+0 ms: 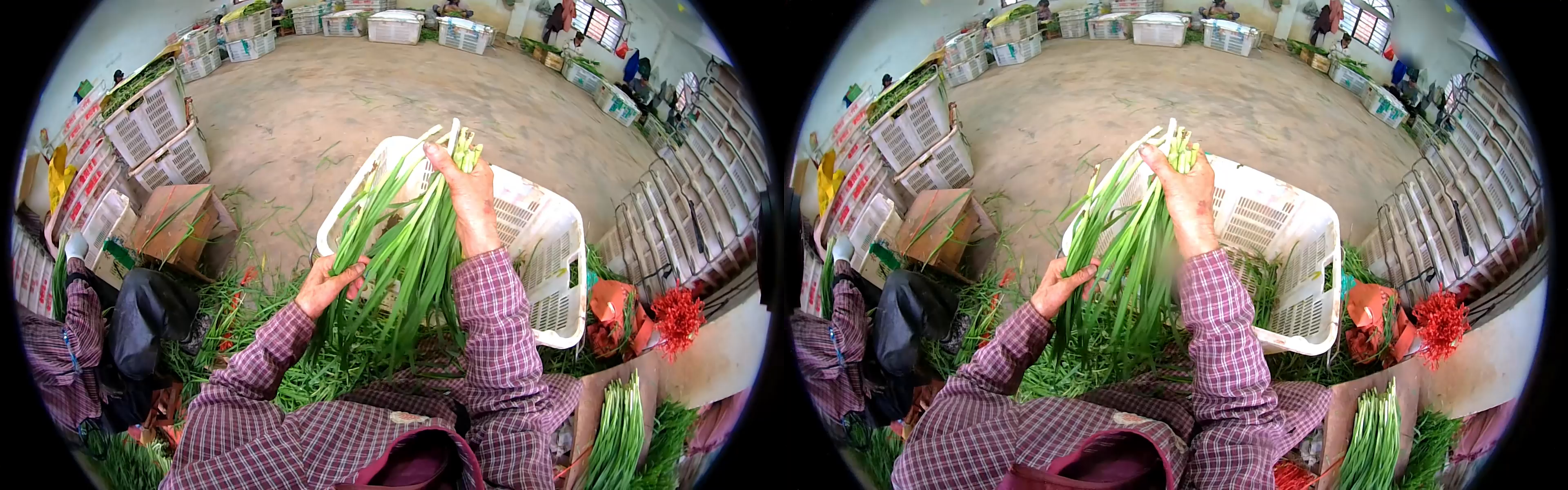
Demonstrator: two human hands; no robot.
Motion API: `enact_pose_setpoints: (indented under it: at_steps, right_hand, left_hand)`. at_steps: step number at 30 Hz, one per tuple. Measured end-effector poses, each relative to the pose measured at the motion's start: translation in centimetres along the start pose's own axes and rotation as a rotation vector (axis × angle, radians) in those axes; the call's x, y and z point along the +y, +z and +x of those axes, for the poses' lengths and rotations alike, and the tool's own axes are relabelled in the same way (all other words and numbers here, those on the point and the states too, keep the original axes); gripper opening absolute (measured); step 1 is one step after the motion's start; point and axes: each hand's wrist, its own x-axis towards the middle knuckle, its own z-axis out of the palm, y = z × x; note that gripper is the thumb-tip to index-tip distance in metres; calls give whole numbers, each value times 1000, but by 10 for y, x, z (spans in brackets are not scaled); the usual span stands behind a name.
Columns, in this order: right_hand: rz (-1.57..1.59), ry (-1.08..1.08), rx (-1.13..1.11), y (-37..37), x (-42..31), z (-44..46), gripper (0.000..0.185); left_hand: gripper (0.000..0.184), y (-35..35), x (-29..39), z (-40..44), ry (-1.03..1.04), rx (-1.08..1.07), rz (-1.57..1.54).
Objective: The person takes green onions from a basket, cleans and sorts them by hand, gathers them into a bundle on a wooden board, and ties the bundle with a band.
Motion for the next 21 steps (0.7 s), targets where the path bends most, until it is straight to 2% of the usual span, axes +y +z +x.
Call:
enact_pose_setpoints:
  at_steps: [3, 7, 8, 9, 12, 13, 15, 16, 19, 21]
  right_hand:
    - [20, 31, -35, 0, -2, -1, 33]
    - [54, 77, -120, -5, -3, 1, 32]
    - [59, 75, -114, -9, -2, 1, 30]
    - [60, 78, -117, -12, 0, 1, 30]
    - [35, 93, -64, -16, 0, -3, 29]
    - [35, 94, -64, -17, 1, -3, 29]
    - [141, 165, -141, -21, 7, 0, 29]
    - [141, 167, -141, -22, 8, 0, 29]
    - [132, 105, -188, -23, 10, -2, 27]
    - [60, 35, -127, -18, 10, -5, 23]
  left_hand:
    - [22, 4, 1, -1, -46, -37, 90]
    - [28, 3, -2, -2, -27, -142, 24]
    - [38, 3, 2, -3, -43, -177, -22]
    - [38, 3, 3, -4, -45, -174, -23]
    - [58, 0, 5, -4, -187, -195, -458]
    - [58, 2, 5, -4, -187, -194, -458]
    - [43, 8, 7, -3, -219, -111, -453]
    - [40, 4, 7, 0, -233, -156, -417]
    - [39, 1, -4, 4, -183, -111, -323]
    - [39, 9, 10, 3, -157, -121, -246]
